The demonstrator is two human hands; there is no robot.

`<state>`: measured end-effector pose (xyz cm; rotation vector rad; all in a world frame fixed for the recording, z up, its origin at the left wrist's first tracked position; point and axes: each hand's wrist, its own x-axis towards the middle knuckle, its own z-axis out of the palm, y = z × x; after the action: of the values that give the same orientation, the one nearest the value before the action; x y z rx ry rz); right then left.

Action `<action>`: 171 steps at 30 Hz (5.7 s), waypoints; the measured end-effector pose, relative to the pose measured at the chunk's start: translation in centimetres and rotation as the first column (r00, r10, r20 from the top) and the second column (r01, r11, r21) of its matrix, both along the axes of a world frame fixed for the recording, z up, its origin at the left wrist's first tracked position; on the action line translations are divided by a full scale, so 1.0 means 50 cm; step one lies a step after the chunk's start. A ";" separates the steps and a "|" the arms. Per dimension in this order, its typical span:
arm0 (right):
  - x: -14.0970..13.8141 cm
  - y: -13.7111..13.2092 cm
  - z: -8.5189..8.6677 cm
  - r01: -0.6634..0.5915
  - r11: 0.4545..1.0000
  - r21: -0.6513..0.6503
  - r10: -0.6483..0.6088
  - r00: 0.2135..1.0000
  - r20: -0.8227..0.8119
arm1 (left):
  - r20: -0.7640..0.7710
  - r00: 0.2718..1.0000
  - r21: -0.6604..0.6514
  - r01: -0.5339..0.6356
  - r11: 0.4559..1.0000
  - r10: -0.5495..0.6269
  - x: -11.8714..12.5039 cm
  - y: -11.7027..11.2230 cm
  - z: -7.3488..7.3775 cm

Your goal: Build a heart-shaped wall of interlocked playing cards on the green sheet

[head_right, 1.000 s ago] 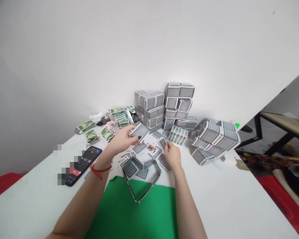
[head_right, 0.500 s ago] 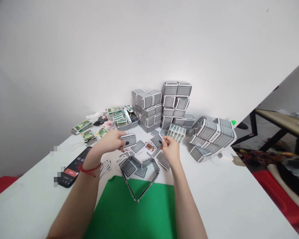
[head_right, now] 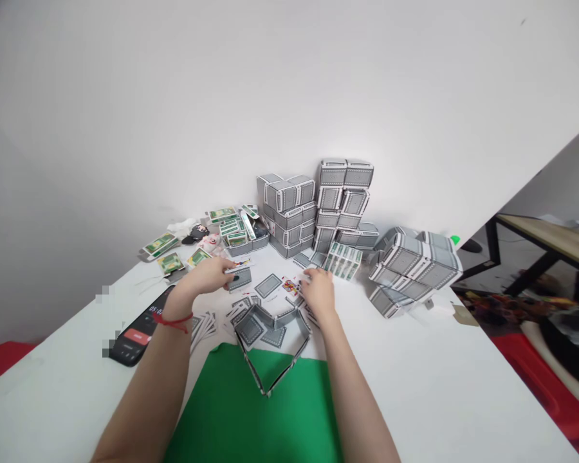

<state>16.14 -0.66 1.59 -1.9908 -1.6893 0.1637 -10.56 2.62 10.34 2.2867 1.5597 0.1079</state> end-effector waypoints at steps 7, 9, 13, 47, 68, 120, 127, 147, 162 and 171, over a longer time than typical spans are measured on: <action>-0.111 0.094 0.026 -0.282 0.910 -0.303 0.321 0.943 0.085 | -0.006 0.998 -0.025 0.058 0.998 -0.058 0.003 -0.006 0.002; -0.121 0.106 0.023 -0.282 0.905 -0.319 0.330 0.938 0.105 | -0.013 0.998 -0.023 0.055 0.998 -0.055 0.001 -0.007 0.003; -0.109 0.114 0.013 -0.291 0.885 -0.364 0.343 0.935 0.086 | 0.003 0.997 -0.010 0.072 0.997 -0.072 -0.007 -0.004 -0.001; -0.067 -0.088 0.157 -0.217 0.950 0.227 0.313 0.664 -0.679 | 0.765 0.643 -0.143 0.202 0.969 -0.022 -0.014 -0.027 0.037; -0.069 -0.103 0.166 -0.315 0.943 0.104 0.326 0.823 -0.465 | 0.761 0.649 -0.137 0.173 0.975 -0.008 0.000 -0.031 0.042; 0.020 -0.040 0.036 -0.084 0.962 -0.260 0.107 0.991 0.079 | 0.691 0.722 0.121 -0.068 0.990 -0.035 0.054 -0.033 0.039; 0.008 -0.052 0.095 -0.254 0.966 0.054 0.228 0.729 -0.645 | 0.809 0.586 0.008 -0.072 0.997 0.036 0.054 -0.029 0.027; -0.003 -0.072 0.140 -0.350 0.884 0.309 0.434 0.374 -0.820 | 0.939 0.299 -0.203 0.094 0.975 0.167 0.072 -0.042 0.037; -0.005 -0.070 0.136 -0.400 0.870 0.289 0.447 0.390 -0.805 | 0.910 0.263 -0.382 0.225 0.896 0.322 0.062 -0.026 0.027; -0.012 -0.079 0.152 -0.445 0.835 0.323 0.489 0.330 -0.808 | 0.925 0.230 -0.351 0.221 0.910 0.302 0.067 -0.026 0.024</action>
<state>15.55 -4.62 9.19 -0.9205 -1.4106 1.1478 -7.22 1.32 11.53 1.2152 0.7565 0.9536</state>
